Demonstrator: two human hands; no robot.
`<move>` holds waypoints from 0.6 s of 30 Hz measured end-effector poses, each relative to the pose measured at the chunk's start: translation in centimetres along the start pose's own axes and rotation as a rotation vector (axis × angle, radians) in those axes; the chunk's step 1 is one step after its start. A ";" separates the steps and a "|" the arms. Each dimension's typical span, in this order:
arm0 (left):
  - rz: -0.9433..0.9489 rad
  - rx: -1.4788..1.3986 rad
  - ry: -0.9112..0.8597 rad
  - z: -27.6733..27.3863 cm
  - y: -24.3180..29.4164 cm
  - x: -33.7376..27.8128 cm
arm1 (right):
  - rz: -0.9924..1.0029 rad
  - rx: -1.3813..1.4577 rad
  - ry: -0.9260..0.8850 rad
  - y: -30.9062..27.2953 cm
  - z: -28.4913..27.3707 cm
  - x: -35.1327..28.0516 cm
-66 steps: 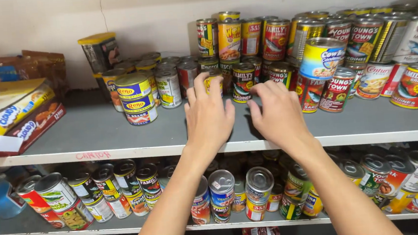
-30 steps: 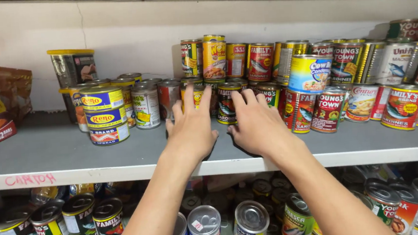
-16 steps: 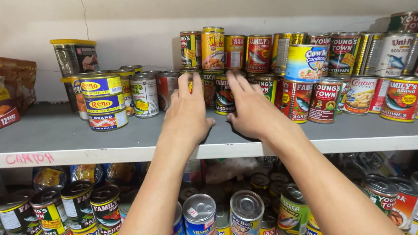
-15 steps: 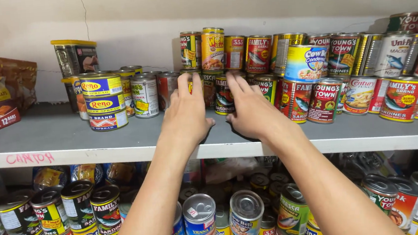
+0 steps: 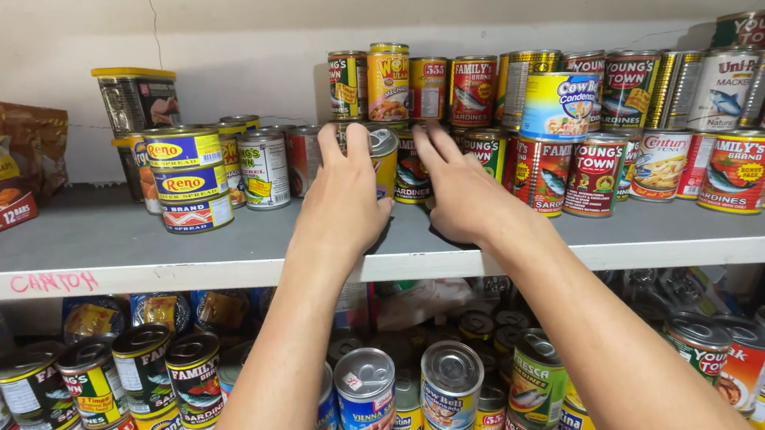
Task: Organizing and straightening canned food items on retail shelves in a grocery store.
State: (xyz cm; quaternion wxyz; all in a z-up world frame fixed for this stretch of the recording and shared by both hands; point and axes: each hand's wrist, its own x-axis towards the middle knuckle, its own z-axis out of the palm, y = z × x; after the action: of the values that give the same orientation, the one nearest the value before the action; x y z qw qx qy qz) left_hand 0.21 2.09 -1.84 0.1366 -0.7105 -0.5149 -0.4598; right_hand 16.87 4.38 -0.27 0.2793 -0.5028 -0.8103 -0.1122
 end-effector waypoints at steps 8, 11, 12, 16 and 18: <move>0.056 -0.069 0.023 0.2 -0.3 0.1 | -0.084 -0.013 0.059 0.9 0.6 0.2; 0.088 -0.112 0.049 0.5 -0.5 0.1 | -0.102 -0.012 0.090 0.7 0.3 0.1; 0.121 -0.148 0.074 0.7 -0.7 0.2 | -0.107 -0.005 0.103 0.6 0.2 0.0; 0.077 -0.169 0.038 0.0 -0.1 0.0 | -0.102 0.051 0.139 0.7 0.1 -0.2; 0.061 -0.185 0.051 -0.1 -0.1 -0.1 | -0.124 0.102 0.242 1.0 0.5 -0.1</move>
State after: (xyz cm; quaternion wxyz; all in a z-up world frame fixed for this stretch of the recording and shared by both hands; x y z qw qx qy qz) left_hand 0.08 2.02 -1.87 0.0974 -0.7237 -0.4446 -0.5188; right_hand 17.58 4.99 -0.88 0.3925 -0.4197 -0.8050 -0.1478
